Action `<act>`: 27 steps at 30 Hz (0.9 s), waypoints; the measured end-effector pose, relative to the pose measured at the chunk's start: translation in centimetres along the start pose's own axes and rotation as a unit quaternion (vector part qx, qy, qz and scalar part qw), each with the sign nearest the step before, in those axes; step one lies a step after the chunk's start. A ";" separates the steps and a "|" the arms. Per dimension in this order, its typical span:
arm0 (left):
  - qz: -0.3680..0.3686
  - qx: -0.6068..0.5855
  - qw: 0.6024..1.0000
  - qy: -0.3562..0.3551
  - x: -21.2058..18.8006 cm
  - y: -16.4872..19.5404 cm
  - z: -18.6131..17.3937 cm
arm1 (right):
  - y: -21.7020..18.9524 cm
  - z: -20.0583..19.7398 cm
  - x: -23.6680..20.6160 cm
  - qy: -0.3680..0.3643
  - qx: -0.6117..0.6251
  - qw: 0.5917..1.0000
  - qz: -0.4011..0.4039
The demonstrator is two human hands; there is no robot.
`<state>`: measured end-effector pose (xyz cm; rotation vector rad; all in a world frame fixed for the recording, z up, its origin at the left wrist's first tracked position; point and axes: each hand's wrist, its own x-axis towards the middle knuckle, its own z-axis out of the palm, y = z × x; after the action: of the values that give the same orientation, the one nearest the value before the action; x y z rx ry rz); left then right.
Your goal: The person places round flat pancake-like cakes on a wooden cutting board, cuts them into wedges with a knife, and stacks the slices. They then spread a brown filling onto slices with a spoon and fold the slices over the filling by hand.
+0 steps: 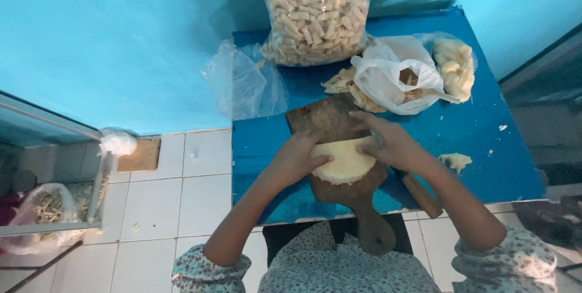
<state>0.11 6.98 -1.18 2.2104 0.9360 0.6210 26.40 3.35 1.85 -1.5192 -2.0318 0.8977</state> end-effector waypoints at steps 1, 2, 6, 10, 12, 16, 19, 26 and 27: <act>0.006 0.008 1.000 -0.008 0.0 -0.1 0.3 | -0.2 -0.1 0.0 -0.038 0.030 0.999 -0.022; 0.012 0.016 1.000 -0.016 -0.1 0.0 0.8 | -0.5 -0.2 -0.2 -0.048 -0.001 0.998 -0.031; 0.009 0.018 1.000 0.011 -0.5 -0.2 2.2 | -1.7 -0.2 -0.9 -0.112 -0.086 0.989 0.036; -0.020 0.044 0.998 -0.031 0.0 -1.1 3.0 | -2.0 -0.5 -0.5 -0.143 -0.119 0.981 0.050; -0.012 0.061 0.997 -0.049 0.4 -1.7 3.2 | -1.7 -0.6 -0.1 -0.148 -0.104 0.983 0.027; -0.063 0.051 0.989 -0.127 1.7 -2.5 3.2 | -0.9 -0.4 0.8 -0.181 -0.098 0.978 0.028; -0.074 0.014 0.989 -0.126 1.9 -2.1 2.9 | -1.0 -0.2 1.0 -0.174 -0.073 0.982 0.029; -0.059 -0.071 0.993 -0.070 -1.3 2.7 1.7 | -3.5 -0.6 -1.3 -0.158 -0.054 0.985 0.041; -0.041 -0.050 0.997 -0.051 -2.0 3.5 1.5 | -4.0 -0.6 -2.0 -0.152 -0.059 0.986 0.041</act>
<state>1.38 3.03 -0.06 2.0850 0.9176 0.5008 24.71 0.85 5.19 -1.6225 -2.2845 1.1168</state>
